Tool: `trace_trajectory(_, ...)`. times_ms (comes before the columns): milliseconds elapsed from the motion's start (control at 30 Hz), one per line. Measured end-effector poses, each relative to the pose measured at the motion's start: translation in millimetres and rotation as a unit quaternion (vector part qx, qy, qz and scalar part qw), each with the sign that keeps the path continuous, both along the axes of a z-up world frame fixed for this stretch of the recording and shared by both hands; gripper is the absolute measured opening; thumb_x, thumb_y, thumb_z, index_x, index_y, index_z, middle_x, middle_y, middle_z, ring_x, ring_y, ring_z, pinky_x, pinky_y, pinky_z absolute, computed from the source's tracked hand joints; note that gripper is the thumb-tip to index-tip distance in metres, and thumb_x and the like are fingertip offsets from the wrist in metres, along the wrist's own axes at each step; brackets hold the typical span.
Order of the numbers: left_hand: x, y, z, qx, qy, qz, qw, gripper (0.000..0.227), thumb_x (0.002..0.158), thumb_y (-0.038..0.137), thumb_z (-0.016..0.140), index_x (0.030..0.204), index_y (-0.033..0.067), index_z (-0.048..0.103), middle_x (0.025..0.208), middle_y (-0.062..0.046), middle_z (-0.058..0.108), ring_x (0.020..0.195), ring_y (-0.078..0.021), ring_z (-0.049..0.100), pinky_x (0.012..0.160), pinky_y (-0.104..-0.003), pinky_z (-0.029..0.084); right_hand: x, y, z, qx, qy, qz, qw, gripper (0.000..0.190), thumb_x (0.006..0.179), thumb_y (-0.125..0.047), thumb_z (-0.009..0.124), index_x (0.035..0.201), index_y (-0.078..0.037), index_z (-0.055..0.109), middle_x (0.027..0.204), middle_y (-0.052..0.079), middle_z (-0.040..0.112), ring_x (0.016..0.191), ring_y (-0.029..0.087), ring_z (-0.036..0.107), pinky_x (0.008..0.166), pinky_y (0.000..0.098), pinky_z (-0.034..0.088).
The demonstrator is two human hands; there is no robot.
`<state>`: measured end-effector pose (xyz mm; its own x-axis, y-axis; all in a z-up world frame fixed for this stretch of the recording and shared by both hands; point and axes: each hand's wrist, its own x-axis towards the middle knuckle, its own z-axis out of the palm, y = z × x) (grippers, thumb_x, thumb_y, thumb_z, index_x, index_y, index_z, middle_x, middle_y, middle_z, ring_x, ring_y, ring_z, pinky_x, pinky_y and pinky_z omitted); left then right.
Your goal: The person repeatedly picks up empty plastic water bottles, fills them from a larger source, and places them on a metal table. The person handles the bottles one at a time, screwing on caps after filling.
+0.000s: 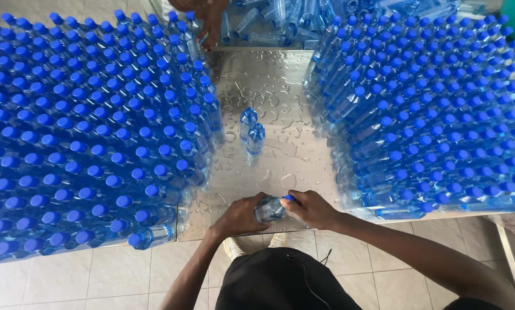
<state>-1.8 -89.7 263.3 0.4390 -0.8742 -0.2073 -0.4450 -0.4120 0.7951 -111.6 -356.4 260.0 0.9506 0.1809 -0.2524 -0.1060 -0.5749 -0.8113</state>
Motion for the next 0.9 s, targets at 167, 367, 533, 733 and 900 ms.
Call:
trace_trajectory(167,1.5,-11.4,-31.8,-0.108,0.208,-0.136,0.963,0.095,0.065,0.049,0.097,0.147,0.0157,0.063,0.124,-0.024,0.078,0.115,-0.0445,0.074,0.095,-0.062,0.059,-5.8,-3.6,46.1,-0.322,-0.373,0.155,0.856,0.069,0.104,-0.084,0.041,0.109,-0.018,0.059,0.085,0.004,0.056,0.078,0.025,0.066,0.064,0.0390,0.056)
trace_trajectory(367,4.9,-53.7,-60.1,-0.184,0.598,-0.381,0.681,0.038,0.085,0.008,0.097,0.112,-0.0107,0.077,0.091,-0.028,0.079,0.083,-0.0344,0.081,0.071,-0.051,0.069,-1.7,-12.2,39.8,-0.249,-0.593,0.220,0.733,0.056,0.113,-0.058,0.022,0.082,-0.022,0.052,0.069,-0.002,0.046,0.054,0.018,0.052,0.050,0.0308,0.051)
trace_trajectory(533,-20.1,-61.6,-54.6,0.031,0.062,-0.119,0.990,0.096,0.076,0.045,0.091,0.152,0.0002,0.053,0.119,-0.029,0.069,0.107,-0.0514,0.070,0.083,-0.067,0.057,-10.9,-48.2,-58.3,-0.059,-0.084,-0.038,0.994,0.058,0.113,-0.051,0.040,0.064,-0.021,0.048,0.057,-0.007,0.041,0.041,0.013,0.042,0.038,0.0274,0.036)
trace_trajectory(733,-44.3,-96.6,-79.2,0.024,-0.549,-0.033,0.835,0.059,0.078,0.018,0.089,0.131,0.0082,0.066,0.092,-0.007,0.064,0.074,-0.0269,0.066,0.072,-0.050,0.055,-17.7,-90.1,-100.3,0.303,0.498,-0.168,0.795,0.056,0.108,-0.063,0.037,0.069,-0.023,0.035,0.056,-0.010,0.019,0.038,0.005,0.016,0.032,0.0230,0.017)
trace_trajectory(900,-44.9,-111.6,-92.4,-0.045,-0.522,-0.025,0.851,0.064,0.081,0.012,0.087,0.140,0.0084,0.061,0.103,-0.011,0.060,0.080,-0.0290,0.063,0.073,-0.048,0.052,-23.0,-94.1,-51.0,0.205,0.498,-0.246,0.806,0.056,0.108,-0.060,0.043,0.070,-0.019,0.044,0.052,-0.009,0.030,0.033,0.005,0.029,0.027,0.0228,0.027)
